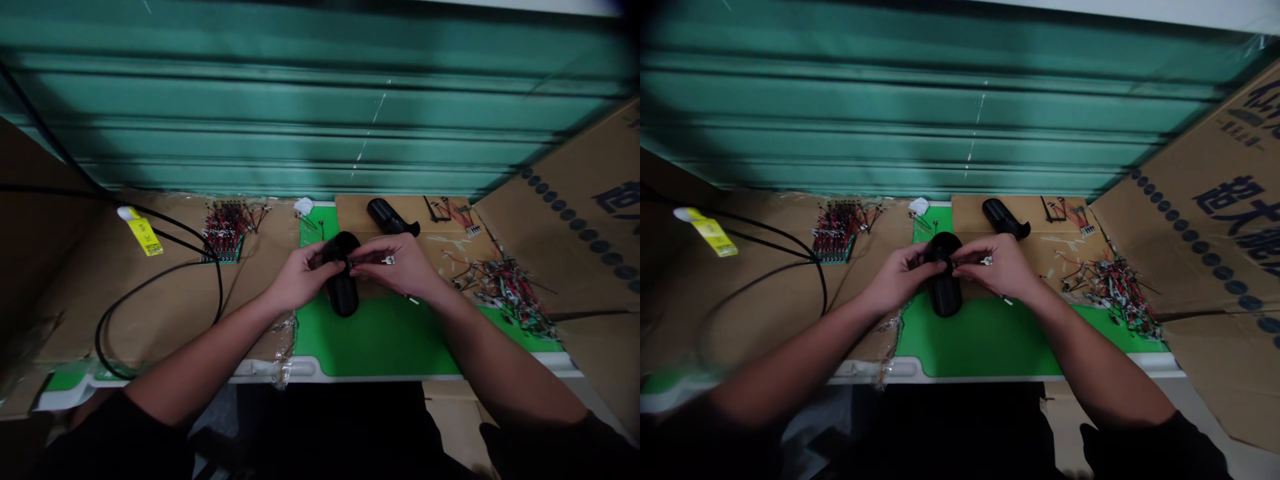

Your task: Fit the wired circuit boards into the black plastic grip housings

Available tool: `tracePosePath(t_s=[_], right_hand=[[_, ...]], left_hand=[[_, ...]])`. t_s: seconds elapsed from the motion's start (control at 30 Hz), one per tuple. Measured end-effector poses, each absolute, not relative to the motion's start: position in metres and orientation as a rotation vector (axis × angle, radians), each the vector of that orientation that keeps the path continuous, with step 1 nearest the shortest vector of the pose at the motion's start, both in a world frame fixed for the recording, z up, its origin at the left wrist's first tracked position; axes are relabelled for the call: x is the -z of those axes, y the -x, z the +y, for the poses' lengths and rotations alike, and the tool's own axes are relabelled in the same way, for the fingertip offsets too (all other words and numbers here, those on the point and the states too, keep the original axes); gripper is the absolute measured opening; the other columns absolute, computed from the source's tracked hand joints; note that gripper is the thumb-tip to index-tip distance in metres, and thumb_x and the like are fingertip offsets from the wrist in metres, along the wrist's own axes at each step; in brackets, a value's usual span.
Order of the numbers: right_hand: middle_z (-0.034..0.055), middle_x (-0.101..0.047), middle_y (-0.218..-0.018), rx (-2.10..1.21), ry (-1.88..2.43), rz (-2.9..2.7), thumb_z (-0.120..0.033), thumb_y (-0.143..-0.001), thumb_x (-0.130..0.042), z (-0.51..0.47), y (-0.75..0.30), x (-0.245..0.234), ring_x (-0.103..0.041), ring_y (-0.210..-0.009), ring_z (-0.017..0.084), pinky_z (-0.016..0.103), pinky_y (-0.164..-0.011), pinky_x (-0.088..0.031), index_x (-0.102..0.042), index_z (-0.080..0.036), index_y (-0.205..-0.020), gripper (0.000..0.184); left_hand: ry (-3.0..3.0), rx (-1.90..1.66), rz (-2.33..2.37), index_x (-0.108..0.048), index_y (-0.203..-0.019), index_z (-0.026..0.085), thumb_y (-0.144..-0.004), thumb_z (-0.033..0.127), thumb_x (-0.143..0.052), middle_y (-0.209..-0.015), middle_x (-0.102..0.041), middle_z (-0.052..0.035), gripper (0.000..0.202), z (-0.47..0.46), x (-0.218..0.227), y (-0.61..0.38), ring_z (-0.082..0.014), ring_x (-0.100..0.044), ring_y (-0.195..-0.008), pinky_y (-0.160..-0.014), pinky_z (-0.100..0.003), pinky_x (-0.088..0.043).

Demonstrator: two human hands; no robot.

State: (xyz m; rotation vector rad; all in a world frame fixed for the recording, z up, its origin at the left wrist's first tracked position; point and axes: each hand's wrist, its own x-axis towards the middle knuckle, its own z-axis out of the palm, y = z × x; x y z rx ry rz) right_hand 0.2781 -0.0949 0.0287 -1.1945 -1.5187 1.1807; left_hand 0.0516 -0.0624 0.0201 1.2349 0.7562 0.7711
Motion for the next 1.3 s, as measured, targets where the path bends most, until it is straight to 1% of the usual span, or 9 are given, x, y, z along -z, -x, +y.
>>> tracePosePath(t_s=[0.13, 0.3, 0.43, 0.67, 0.77, 0.87, 0.97, 1.1, 1.3], right_hand=[[0.0069, -0.086, -0.085, -1.236, 1.166, -1.527, -0.038, -0.079, -0.095, -0.0948, -0.2796, -0.0291, -0.084, -0.078, 0.028, 0.040, -0.076, -0.070, -0.089, -0.023, -0.096, 0.024], [0.0082, -0.086, -0.087, -1.280, 1.128, -1.502, -0.041, -0.078, -0.096, -0.0946, -0.2810, -0.0274, -0.085, -0.080, 0.029, 0.042, -0.079, -0.071, -0.088, -0.022, -0.099, 0.029], [0.0086, -0.086, -0.088, -1.327, 1.105, -1.495, -0.042, -0.076, -0.099, -0.0944, -0.2820, -0.0256, -0.085, -0.081, 0.029, 0.043, -0.081, -0.071, -0.088, -0.022, -0.097, 0.031], [0.0078, -0.084, -0.088, -1.291, 1.064, -1.555, -0.043, -0.074, -0.101, -0.0922, -0.2840, -0.0249, -0.082, -0.078, 0.025, 0.037, -0.076, -0.069, -0.088, -0.021, -0.092, 0.031], [0.0071, -0.082, -0.087, -1.256, 1.050, -1.601, -0.042, -0.074, -0.101, -0.0916, -0.2839, -0.0276, -0.080, -0.077, 0.022, 0.034, -0.074, -0.066, -0.088, -0.021, -0.092, 0.031], [0.0064, -0.081, -0.086, -1.235, 1.043, -1.613, -0.042, -0.076, -0.100, -0.0914, -0.2831, -0.0296, -0.077, -0.075, 0.020, 0.033, -0.071, -0.065, -0.088, -0.021, -0.091, 0.028], [0.0062, -0.081, -0.087, -1.248, 1.032, -1.597, -0.042, -0.076, -0.100, -0.0911, -0.2827, -0.0289, -0.077, -0.076, 0.020, 0.034, -0.073, -0.065, -0.088, -0.022, -0.091, 0.028], [0.0068, -0.082, -0.089, -1.271, 1.056, -1.576, -0.043, -0.075, -0.100, -0.0908, -0.2835, -0.0273, -0.079, -0.079, 0.021, 0.036, -0.076, -0.067, -0.088, -0.022, -0.092, 0.030], [0.0064, -0.080, -0.089, -1.262, 1.055, -1.598, -0.044, -0.076, -0.099, -0.0906, -0.2833, -0.0279, -0.076, -0.076, 0.019, 0.034, -0.072, -0.064, -0.088, -0.022, -0.094, 0.030]], left_hand=[[-1.224, -0.760, 0.751, -0.079, -0.107, 0.015, -0.081, 0.039, -0.090, -0.095, -0.079, -0.0056, 0.038, -0.0639, -0.0208, -0.0516, -0.0213, -0.072, -0.087, -0.081, -0.031, -0.056], [-1.222, -0.752, 0.755, -0.079, -0.108, 0.015, -0.082, 0.041, -0.090, -0.095, -0.078, -0.0049, 0.039, -0.0646, -0.0214, -0.0518, -0.0200, -0.070, -0.086, -0.079, -0.030, -0.054], [-1.229, -0.766, 0.755, -0.079, -0.108, 0.014, -0.081, 0.042, -0.091, -0.093, -0.078, -0.0044, 0.040, -0.0651, -0.0211, -0.0527, -0.0192, -0.069, -0.084, -0.078, -0.029, -0.054], [-1.255, -0.774, 0.760, -0.079, -0.104, 0.015, -0.083, 0.045, -0.090, -0.092, -0.077, -0.0040, 0.039, -0.0660, -0.0195, -0.0538, -0.0191, -0.069, -0.083, -0.077, -0.029, -0.055], [-1.250, -0.771, 0.746, -0.078, -0.106, 0.015, -0.082, 0.046, -0.091, -0.094, -0.078, -0.0041, 0.041, -0.0660, -0.0183, -0.0537, -0.0198, -0.070, -0.085, -0.080, -0.031, -0.056], [-1.245, -0.766, 0.739, -0.078, -0.108, 0.016, -0.083, 0.044, -0.090, -0.096, -0.079, -0.0050, 0.040, -0.0660, -0.0174, -0.0532, -0.0200, -0.071, -0.087, -0.082, -0.033, -0.057], [-1.236, -0.772, 0.735, -0.079, -0.109, 0.016, -0.084, 0.041, -0.089, -0.097, -0.079, -0.0055, 0.038, -0.0660, -0.0166, -0.0527, -0.0195, -0.071, -0.086, -0.083, -0.033, -0.056], [-1.245, -0.784, 0.748, -0.080, -0.108, 0.016, -0.083, 0.038, -0.088, -0.095, -0.080, -0.0054, 0.035, -0.0657, -0.0154, -0.0527, -0.0193, -0.071, -0.085, -0.081, -0.032, -0.056], [-1.258, -0.779, 0.750, -0.080, -0.107, 0.016, -0.082, 0.036, -0.087, -0.091, -0.079, -0.0041, 0.033, -0.0655, -0.0163, -0.0522, -0.0185, -0.070, -0.083, -0.078, -0.030, -0.054]])
